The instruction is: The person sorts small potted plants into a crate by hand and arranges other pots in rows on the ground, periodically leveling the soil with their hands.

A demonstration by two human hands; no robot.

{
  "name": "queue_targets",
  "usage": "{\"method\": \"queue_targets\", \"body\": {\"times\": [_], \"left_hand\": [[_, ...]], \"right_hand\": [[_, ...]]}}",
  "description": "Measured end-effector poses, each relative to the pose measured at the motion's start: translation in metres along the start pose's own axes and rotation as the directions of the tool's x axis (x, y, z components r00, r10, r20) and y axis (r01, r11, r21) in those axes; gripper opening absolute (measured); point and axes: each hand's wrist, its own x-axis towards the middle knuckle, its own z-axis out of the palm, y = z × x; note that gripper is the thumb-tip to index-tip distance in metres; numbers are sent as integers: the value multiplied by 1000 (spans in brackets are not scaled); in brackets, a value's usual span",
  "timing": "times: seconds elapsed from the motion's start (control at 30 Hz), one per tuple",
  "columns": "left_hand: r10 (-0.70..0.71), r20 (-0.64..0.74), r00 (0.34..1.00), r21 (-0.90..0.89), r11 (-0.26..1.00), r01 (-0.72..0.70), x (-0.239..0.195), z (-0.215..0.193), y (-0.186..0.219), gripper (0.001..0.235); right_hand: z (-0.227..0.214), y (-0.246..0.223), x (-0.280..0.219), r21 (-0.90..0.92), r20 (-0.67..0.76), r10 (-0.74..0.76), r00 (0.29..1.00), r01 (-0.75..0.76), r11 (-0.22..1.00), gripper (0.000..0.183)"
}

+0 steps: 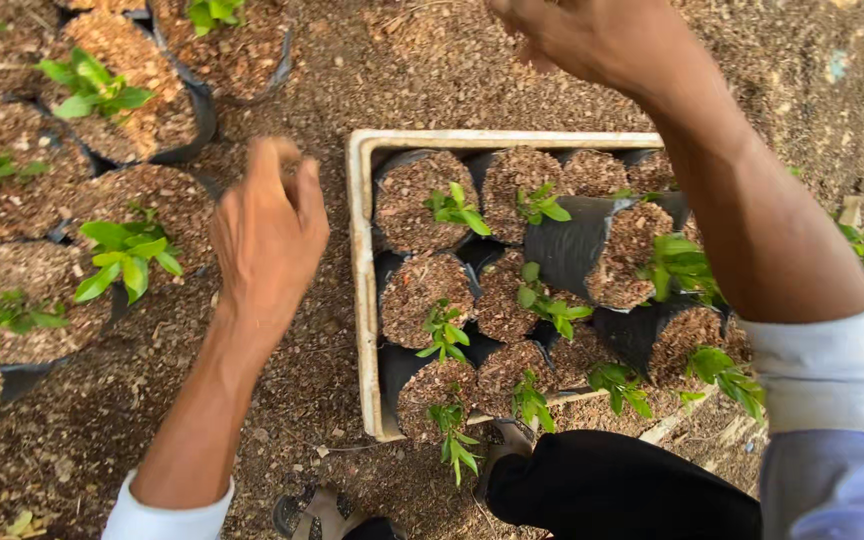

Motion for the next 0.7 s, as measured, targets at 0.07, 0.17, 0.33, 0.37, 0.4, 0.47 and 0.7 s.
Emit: {"method": "queue_targets", "body": {"times": [0.07, 0.17, 0.33, 0.37, 0.4, 0.47, 0.7], "left_hand": [[-16, 126, 992, -50, 998, 22, -28, 2, 37, 19], [33, 264, 964, -95, 995, -8, -54, 15, 97, 21], [150, 390, 908, -160, 983, -93, -44, 59, 174, 38], [180, 400, 899, -150, 980, -130, -41, 70, 183, 41], [183, 420, 889, -134, 981, -139, -36, 80, 195, 43], [182, 463, 867, -99, 983, -154, -32, 96, 214, 46], [148, 473, 869, -21, 987, -157, -43, 131, 224, 44]], "right_hand": [[-44, -2, -67, 115, 80, 159, 984, -168, 979, 33], [-81, -17, -133, -19, 199, 356, 913, -359, 933, 30], [-101, -80, -246, 17, 263, 570, 779, -594, 804, 35], [-96, -89, -268, 43, 308, 609, 731, -650, 759, 37], [-92, -91, -286, 66, 339, 644, 686, -700, 711, 39], [-65, -88, -305, 149, 358, 587, 726, -665, 732, 48], [24, -55, -304, 589, 624, 655, 426, -807, -36, 50]]}}
